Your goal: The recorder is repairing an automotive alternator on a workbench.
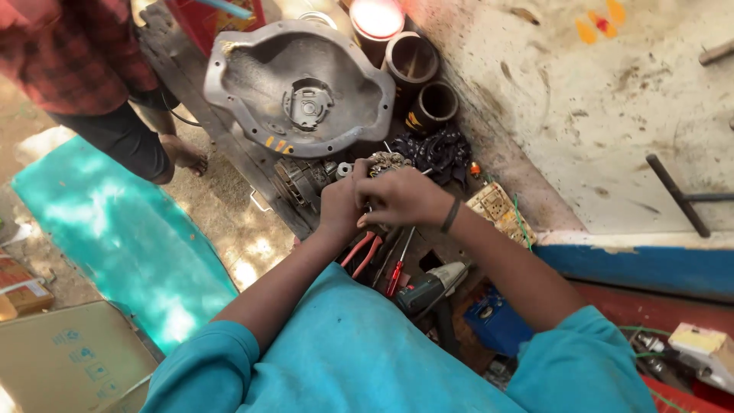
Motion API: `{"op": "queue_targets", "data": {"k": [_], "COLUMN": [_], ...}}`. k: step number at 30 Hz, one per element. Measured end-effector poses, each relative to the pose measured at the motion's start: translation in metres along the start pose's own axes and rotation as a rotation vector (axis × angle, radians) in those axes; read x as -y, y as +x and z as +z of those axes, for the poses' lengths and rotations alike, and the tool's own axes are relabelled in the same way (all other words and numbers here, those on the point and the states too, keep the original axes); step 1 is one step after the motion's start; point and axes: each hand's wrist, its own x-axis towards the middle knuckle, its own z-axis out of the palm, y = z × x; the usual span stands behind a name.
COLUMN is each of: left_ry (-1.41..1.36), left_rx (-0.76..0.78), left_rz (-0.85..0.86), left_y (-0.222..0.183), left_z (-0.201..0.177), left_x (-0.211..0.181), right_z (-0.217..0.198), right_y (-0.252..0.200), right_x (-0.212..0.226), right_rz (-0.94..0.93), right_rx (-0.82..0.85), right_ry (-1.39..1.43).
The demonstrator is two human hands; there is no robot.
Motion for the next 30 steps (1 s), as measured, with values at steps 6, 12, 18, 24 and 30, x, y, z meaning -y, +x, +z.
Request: {"op": "queue_targets", "data": {"k": [6,12,18,24,30], "left_ry": [-0.035,-0.039,0.056,0.053,0.069], "left_rx": [0.017,-0.075,-0.011,-0.065,-0.058], "left_rz": [-0.059,-0.025,-0.078,-0.073,-0.058], "left_y": [0.009,0.007,0.007,0.006,0.007], "left_z": [-0.040,-0.033,-0.032,-0.031,-0.036], "left_x": [-0.043,-0.042,-0.042,-0.045,-0.048], "right_z": [-0.015,-0.002,0.015,0.042,0.041], "right_y": [0.018,0.013,0.012,-0.010,-0.033], "right_x": [-0.037,-0.043,-0.069,-0.115,-0.097], "right_rz": [0.033,0.232,0.392,0.405,0.692], "right_rx": [-0.182,-0.311,-0.519,-0.705,-0.817], "right_ry": [0.293,0.742,0.873,0.750,0.785]}}
